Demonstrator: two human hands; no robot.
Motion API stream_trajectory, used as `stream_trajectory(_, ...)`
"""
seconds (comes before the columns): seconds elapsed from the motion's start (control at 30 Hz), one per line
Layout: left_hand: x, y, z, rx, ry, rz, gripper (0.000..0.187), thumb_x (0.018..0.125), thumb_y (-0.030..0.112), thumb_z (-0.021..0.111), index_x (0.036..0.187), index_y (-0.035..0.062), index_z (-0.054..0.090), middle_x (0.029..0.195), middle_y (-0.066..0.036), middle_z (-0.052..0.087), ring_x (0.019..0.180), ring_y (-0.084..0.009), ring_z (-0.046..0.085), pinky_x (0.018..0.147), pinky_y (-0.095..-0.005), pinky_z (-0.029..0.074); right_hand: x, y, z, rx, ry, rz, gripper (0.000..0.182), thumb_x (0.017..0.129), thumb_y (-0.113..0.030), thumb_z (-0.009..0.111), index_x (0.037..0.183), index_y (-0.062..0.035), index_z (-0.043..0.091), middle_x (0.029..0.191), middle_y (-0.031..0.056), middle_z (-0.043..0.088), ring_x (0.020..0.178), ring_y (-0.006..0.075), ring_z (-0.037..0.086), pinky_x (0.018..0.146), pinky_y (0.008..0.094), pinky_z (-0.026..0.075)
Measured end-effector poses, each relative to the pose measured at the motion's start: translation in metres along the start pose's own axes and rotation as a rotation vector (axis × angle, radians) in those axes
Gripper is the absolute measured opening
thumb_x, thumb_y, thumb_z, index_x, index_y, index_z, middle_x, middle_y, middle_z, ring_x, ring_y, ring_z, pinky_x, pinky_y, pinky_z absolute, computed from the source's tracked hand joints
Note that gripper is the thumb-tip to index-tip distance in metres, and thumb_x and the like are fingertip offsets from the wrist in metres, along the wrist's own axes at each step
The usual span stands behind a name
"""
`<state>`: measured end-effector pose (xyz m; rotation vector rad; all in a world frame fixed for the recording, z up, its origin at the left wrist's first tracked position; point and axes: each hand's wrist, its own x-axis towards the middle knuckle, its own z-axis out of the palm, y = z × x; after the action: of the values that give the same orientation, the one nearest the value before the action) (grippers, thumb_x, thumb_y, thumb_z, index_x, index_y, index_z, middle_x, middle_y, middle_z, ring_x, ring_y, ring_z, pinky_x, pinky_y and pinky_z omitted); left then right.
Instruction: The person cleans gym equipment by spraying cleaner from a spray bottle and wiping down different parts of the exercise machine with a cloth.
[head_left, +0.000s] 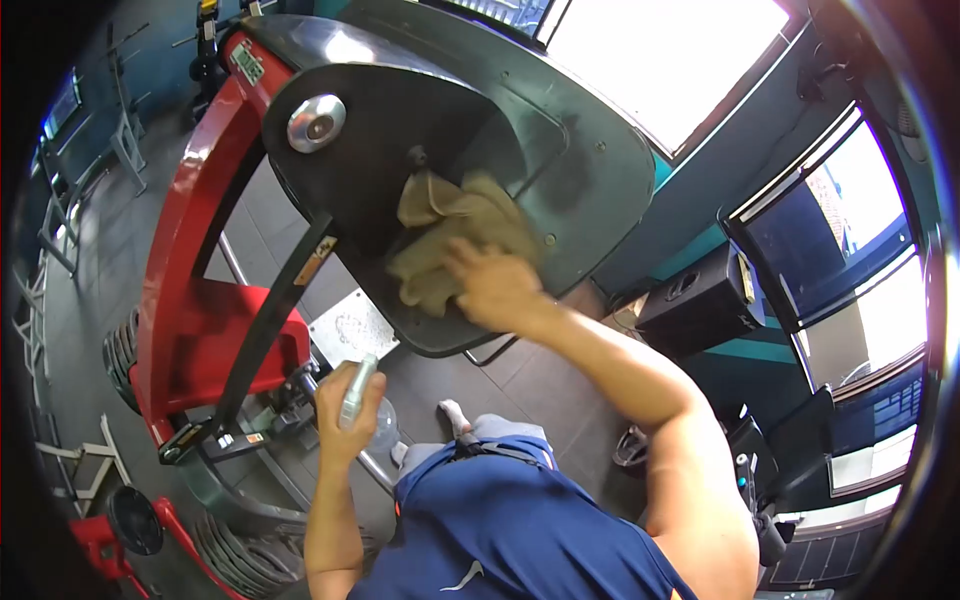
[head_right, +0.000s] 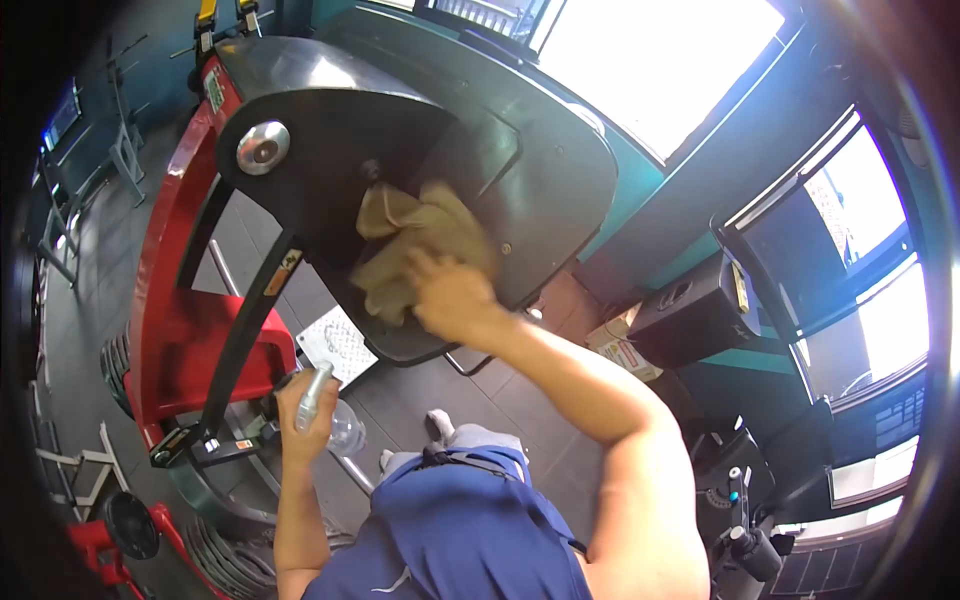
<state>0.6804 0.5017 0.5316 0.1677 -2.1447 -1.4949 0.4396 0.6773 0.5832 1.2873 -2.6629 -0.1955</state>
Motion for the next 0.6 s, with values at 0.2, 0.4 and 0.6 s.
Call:
stream_trajectory(0.2, 0.001, 0.004, 0.002, 0.011, -0.062, -0.036, 0.024, 0.091, 0.015, 0.065, 0.077, -0.0037, 0.062, 0.068, -0.012, 0.057, 0.061, -0.0242, 0.055, 0.059, -0.0372, 0.04, -0.021, 0.046, -0.063, -0.367, 0.198, 0.341, 0.06, 0.09, -0.039, 0.059, 0.136, 0.0004, 0.057, 0.147, 0.0194, 0.049, 0.14, 0.0439, 0.036, 0.117, 0.0658, 0.017)
stream_trajectory(0.4, -0.006, 0.003, 0.002, -0.021, -0.028, -0.052, 0.023, 0.09, 0.016, 0.066, 0.078, -0.0039, 0.064, 0.07, -0.013, 0.059, 0.062, -0.0249, 0.057, 0.06, -0.0371, 0.042, -0.069, 0.065, -0.079, -0.444, 0.247, 0.549, 0.067, 0.08, -0.033, 0.07, 0.134, 0.004, 0.054, 0.138, 0.0278, 0.05, 0.136, 0.0515, 0.036, 0.119, 0.0629, 0.017)
stream_trajectory(0.6, 0.0, 0.0, 0.011, -0.024, -0.054, -0.042, 0.026, 0.091, 0.018, 0.065, 0.077, -0.0038, 0.065, 0.066, -0.011, 0.057, 0.058, -0.0233, 0.054, 0.057, -0.0367, 0.04, 0.024, 0.193, -0.15, 0.37, 0.27, 0.183, 0.039, 0.1, -0.026, 0.051, 0.132, -0.0048, 0.06, 0.132, 0.0224, 0.06, 0.124, 0.039, 0.055, 0.108, 0.0441, 0.04)
